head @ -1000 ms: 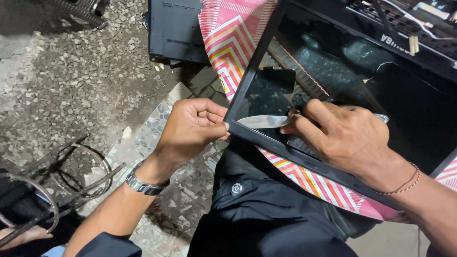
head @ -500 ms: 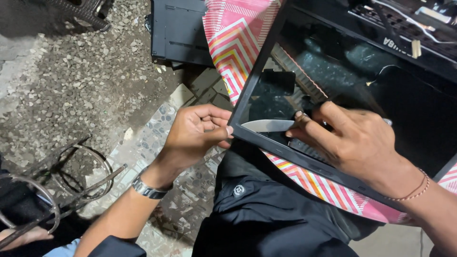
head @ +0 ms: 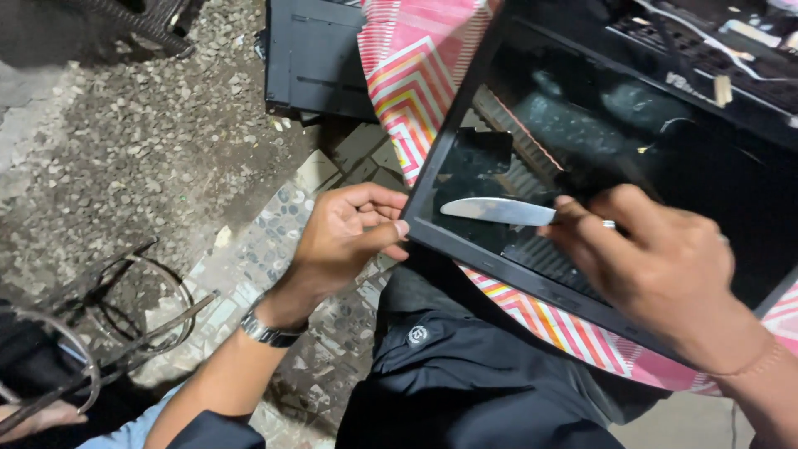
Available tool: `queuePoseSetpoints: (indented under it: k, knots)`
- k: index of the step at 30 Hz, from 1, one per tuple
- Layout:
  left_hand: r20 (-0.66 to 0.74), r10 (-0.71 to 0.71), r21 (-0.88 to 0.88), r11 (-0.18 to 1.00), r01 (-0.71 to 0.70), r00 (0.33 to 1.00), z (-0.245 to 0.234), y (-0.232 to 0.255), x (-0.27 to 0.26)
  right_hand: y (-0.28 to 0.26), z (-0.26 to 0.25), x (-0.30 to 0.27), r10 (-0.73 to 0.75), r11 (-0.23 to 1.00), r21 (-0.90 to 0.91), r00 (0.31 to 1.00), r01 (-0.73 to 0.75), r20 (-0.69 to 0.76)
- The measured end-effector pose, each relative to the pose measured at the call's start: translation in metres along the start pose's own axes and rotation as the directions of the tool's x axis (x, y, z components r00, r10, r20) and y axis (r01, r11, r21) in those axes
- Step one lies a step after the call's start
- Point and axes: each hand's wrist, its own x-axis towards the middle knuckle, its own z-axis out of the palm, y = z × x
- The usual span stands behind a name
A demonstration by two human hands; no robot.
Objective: The person uses a metal prying tool to separate the bezel and casing of a disassembled laptop. They work along the edges of the screen and the back lid, which is covered in stickers, to release clips and remove the outer shell components.
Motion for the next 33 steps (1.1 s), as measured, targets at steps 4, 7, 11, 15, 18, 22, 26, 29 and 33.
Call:
queuePoseSetpoints:
  k: [4,7,11,15,18,22,26,29,33]
  knots:
    - [0.047,0.071,-0.087,0.994,-0.067,0.996,0.001,0.001,-0.007,-0.017,-0.005,0.022,-0.042,0.994,0.097,0.999,0.044,-0.02]
    - [0.036,0.057,-0.051,0.997,-0.055,0.998,0.004,0.005,-0.009,-0.023,-0.004,0.025,-0.051,0.992,0.109,0.998,0.055,-0.034]
    - [-0.032,0.03,0.061,0.998,-0.028,0.999,0.005,0.008,-0.01,-0.027,0.002,0.023,-0.026,0.991,0.133,0.999,0.03,-0.033]
    - [-0.01,0.037,0.069,0.997,-0.036,0.999,0.004,0.007,-0.01,-0.029,0.01,0.018,-0.033,0.996,0.075,0.997,0.038,-0.065]
    - [0.038,0.096,0.036,0.995,-0.097,0.995,0.0,0.002,-0.009,-0.031,0.007,0.019,-0.045,0.999,0.017,0.999,0.046,-0.009]
    - [0.07,0.111,0.034,0.993,-0.113,0.991,-0.001,0.005,-0.012,-0.03,0.011,0.017,-0.07,0.997,0.011,0.997,0.07,0.012]
    - [0.063,0.097,0.089,0.991,-0.102,0.993,0.001,0.006,-0.014,-0.028,0.011,0.02,-0.066,0.997,0.038,0.998,0.067,-0.022]
    - [0.052,0.093,0.113,0.989,-0.099,0.994,0.002,0.009,-0.016,-0.024,0.009,0.024,-0.038,0.992,0.116,0.998,0.045,-0.059]
    - [0.064,0.098,0.074,0.992,-0.103,0.993,0.0,0.004,-0.016,-0.024,0.005,0.029,-0.011,0.987,0.162,0.999,0.017,-0.039]
